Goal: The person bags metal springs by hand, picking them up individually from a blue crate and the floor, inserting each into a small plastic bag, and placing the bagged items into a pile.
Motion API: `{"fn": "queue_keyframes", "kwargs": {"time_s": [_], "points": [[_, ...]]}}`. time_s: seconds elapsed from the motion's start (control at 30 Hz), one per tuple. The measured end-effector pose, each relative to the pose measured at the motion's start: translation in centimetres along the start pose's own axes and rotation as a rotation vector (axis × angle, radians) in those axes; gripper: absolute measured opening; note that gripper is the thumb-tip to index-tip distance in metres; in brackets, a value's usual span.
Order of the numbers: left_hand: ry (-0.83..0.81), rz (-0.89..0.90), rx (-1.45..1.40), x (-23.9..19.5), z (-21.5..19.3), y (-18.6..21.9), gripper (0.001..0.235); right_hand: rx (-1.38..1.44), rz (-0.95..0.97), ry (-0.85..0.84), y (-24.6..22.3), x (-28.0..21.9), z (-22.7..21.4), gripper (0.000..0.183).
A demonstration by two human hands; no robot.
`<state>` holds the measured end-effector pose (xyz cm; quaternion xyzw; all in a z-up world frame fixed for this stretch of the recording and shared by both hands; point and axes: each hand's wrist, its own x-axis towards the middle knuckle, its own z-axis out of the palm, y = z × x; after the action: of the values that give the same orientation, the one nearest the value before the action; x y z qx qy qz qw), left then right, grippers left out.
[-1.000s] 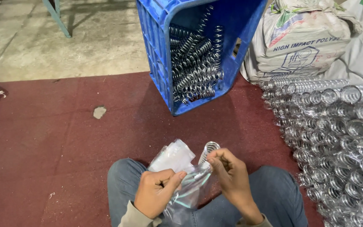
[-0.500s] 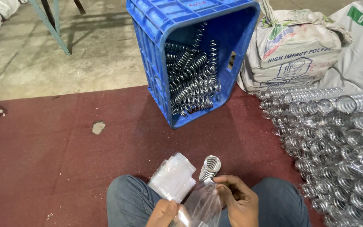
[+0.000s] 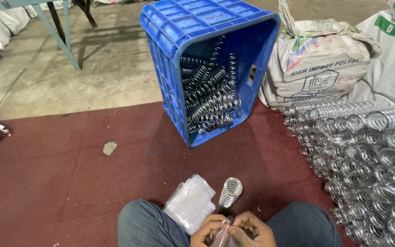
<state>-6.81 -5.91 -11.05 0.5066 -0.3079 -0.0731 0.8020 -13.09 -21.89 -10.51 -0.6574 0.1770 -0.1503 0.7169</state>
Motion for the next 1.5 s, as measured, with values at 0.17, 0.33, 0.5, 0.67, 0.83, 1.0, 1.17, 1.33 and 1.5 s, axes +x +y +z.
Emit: {"fn": "queue_keyframes", "kwargs": {"time_s": [0.17, 0.33, 0.5, 0.67, 0.83, 1.0, 1.17, 1.33, 1.5], "points": [[0.178, -0.312, -0.243, -0.9, 0.4, 0.5, 0.026, 0.179, -0.106, -0.205, -2.0, 0.4, 0.4, 0.023], [-0.219, -0.608, -0.16, -0.8, -1.3, 1.4, 0.056, 0.125, 0.107, -0.309, -4.2, -0.4, -0.1, 0.022], [0.302, -0.63, -0.291, 2.6, -0.8, 1.2, 0.036, 0.004, 0.045, -0.223, -4.8, 0.2, 0.3, 0.013], [0.178, -0.484, 0.083, 7.5, 0.1, 1.7, 0.015, -0.32, -0.204, -0.097, -9.4, 4.8, -0.8, 0.01], [0.202, -0.479, 0.059, 11.2, 0.2, -1.4, 0.016, -0.472, -0.239, -0.055, -8.9, 9.4, -0.6, 0.013], [0.291, -0.792, 0.172, 11.6, -1.4, -7.4, 0.028, -0.201, 0.057, -0.022, -6.2, 10.4, -0.1, 0.017], [0.288, -0.863, 0.276, 8.0, -5.0, -16.6, 0.026, -0.504, -0.014, -0.093, 3.1, 12.2, -1.9, 0.009], [0.208, -0.954, 0.631, 5.2, -7.3, -22.1, 0.038, -0.79, 0.121, -0.123, 5.8, 12.3, -0.7, 0.036], [0.274, -0.948, 0.832, 5.6, -5.8, -20.1, 0.032, -0.756, 0.253, -0.003, 11.0, 13.4, -0.7, 0.031]]}}
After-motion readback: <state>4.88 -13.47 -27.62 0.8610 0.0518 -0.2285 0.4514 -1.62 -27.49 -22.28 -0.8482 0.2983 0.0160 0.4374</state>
